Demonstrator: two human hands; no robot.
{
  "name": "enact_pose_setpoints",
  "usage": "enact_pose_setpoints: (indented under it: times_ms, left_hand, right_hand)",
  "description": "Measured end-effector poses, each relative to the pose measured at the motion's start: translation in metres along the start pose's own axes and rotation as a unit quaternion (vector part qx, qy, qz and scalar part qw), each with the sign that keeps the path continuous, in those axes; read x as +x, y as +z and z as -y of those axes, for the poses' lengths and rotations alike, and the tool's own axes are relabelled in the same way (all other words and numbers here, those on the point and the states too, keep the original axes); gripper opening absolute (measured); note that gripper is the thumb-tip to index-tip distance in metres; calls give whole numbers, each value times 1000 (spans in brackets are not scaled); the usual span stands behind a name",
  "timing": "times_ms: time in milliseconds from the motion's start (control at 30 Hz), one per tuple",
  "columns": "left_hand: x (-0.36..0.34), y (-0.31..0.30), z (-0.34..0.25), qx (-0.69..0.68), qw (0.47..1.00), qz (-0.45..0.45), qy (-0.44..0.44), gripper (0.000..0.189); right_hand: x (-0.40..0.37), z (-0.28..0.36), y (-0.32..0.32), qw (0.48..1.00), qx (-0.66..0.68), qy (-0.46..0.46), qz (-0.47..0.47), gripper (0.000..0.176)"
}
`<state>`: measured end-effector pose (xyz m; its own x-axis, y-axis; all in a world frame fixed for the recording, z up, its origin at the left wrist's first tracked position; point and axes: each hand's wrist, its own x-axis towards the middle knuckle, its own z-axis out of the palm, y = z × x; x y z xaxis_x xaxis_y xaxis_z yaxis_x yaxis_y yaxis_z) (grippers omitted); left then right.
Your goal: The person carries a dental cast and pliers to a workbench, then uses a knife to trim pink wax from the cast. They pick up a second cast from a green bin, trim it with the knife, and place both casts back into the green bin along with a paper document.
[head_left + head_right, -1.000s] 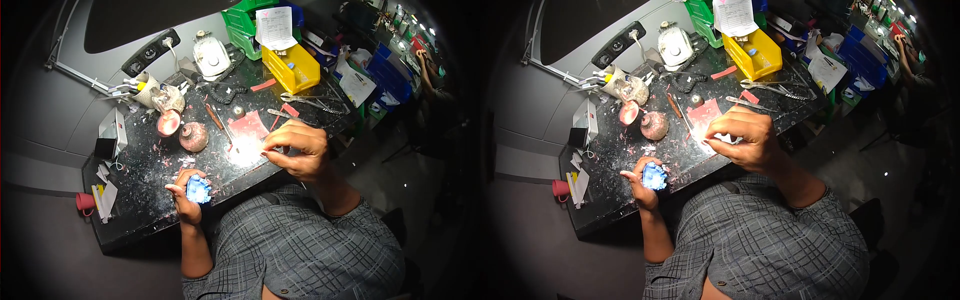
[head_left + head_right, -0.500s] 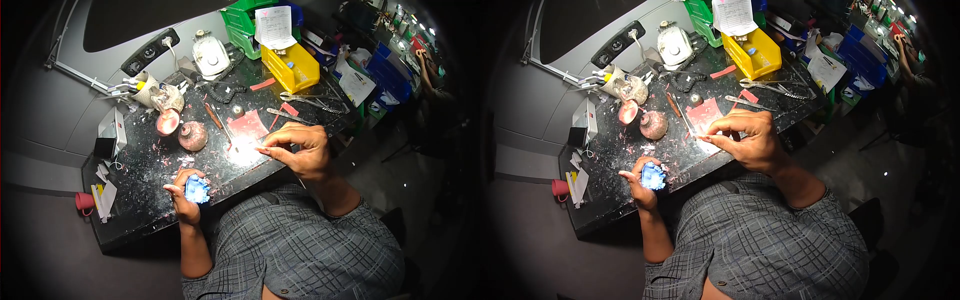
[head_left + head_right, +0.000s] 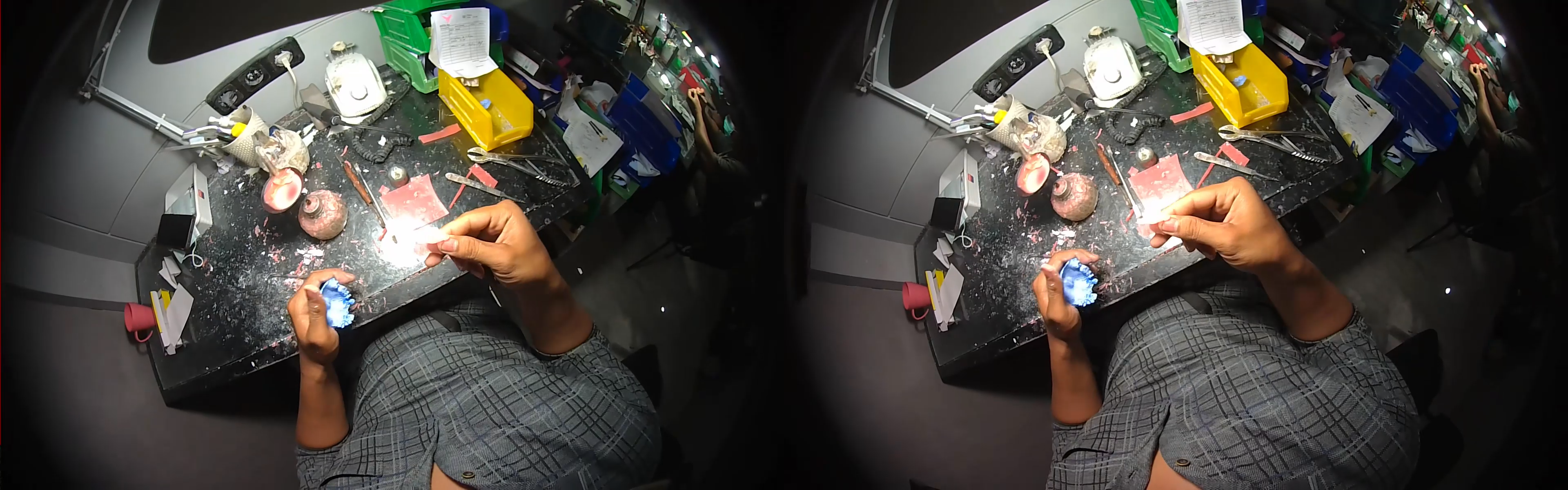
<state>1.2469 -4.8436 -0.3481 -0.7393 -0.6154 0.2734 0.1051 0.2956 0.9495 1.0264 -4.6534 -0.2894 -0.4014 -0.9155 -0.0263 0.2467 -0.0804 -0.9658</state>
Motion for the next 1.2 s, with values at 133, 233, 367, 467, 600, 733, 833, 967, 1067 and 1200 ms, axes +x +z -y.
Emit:
enact_pose_setpoints:
  times_ms: [133, 233, 367, 467, 600, 733, 833, 967, 1067, 1200]
  left_hand:
    - [-1, 12, -22, -11, 999, 15, -38, 43]
    - [1, 16, -28, 15, 999, 40, -18, 43]
    - [2, 19, -26, 32, 998, 53, -14, 40]
    - [2, 19, -24, 30, 998, 48, -21, 39]
    - [2, 19, -23, 16, 999, 37, -20, 37]
    - [2, 19, -22, 13, 999, 32, -25, 36]
    - [1, 19, -19, -2, 999, 17, -30, 28]
    - [2, 17, -19, 1, 1000, 15, -27, 28]
    - [1, 16, -18, -3, 1000, 10, -30, 29]
    - [2, 13, -18, -7, 1000, 2, -28, 30]
  right_hand:
    - [3, -4, -3, 981, 153, 101, 71, 21]
    - [9, -23, -12, 946, 262, 151, 120, 27]
    - [13, -37, -14, 906, 366, 173, 126, 30]
    - [14, -37, -13, 902, 378, 169, 118, 30]
    - [13, -28, -10, 950, 253, 157, 97, 22]
    - [18, -44, -4, 988, -146, -30, -37, 10]
    - [21, -53, -15, 853, -471, -192, -116, 17]
    - [19, -51, -21, 834, -496, -213, -112, 15]
    - [15, -36, -29, 846, -511, -146, -45, 25]
    - [11, -17, -30, 845, -486, -221, -32, 27]
